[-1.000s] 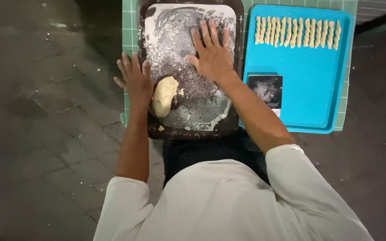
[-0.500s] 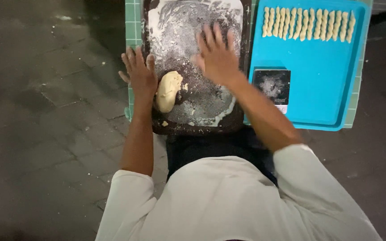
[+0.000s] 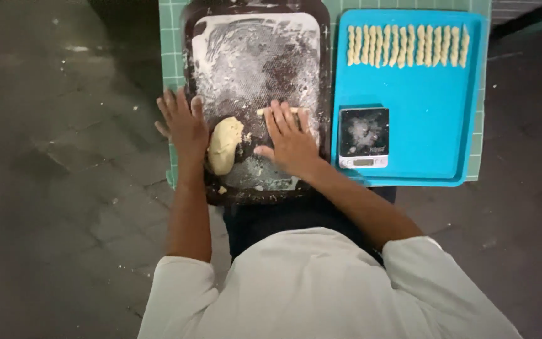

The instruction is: Rolling small pieces of dough into thin strips and twisting them into shapes on a floured tray.

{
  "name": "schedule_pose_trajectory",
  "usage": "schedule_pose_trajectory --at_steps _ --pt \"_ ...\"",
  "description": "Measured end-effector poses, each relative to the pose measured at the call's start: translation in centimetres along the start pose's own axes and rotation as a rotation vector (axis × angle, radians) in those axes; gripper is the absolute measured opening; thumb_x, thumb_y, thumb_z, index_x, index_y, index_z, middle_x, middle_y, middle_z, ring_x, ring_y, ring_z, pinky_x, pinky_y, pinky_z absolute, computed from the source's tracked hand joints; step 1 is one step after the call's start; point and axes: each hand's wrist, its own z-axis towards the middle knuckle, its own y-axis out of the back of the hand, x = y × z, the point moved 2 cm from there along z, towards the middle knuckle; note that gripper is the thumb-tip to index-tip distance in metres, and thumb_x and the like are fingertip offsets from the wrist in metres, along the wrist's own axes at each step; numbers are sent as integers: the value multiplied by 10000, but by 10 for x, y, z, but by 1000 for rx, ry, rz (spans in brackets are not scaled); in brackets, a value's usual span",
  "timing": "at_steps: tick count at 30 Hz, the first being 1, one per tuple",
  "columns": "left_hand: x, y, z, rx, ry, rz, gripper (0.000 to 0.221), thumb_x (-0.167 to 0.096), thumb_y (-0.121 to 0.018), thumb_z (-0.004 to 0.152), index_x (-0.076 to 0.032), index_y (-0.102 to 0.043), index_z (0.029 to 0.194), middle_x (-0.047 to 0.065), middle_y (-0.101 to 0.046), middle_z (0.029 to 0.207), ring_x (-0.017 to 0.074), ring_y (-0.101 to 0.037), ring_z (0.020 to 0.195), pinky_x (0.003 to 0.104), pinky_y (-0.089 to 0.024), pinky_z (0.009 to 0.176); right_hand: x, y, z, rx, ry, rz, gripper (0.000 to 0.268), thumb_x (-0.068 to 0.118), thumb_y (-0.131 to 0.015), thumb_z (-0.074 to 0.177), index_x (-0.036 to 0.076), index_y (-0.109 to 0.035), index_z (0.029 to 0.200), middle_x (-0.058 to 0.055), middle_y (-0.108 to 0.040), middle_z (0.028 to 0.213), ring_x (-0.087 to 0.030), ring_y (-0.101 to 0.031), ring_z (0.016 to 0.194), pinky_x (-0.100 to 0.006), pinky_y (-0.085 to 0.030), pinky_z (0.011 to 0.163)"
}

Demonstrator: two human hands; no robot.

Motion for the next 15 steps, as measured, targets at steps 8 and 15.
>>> schedule_pose_trajectory --at_steps 8,15 --pt "24 -33 9 -151 -69 62 760 -678 -233 1134 -153 -318 1677 173 -178 1739 371 -71 1613 705 -39 1234 -32 63 81 -175 -19 -12 891 710 -62 1048 112 -241 1684 -212 -91 1741 -350 -6 1601 -591 46 1265" --pt "13 -12 -2 -74 -79 -43 753 -665 -268 1145 -132 -348 1671 174 -151 1741 414 -66 1606 734 -6 1208 -19 42 35 -120 -54 50 908 717 -118 1043 94 -124 1702 -206 12 1743 -362 4 1613 -595 25 1275"
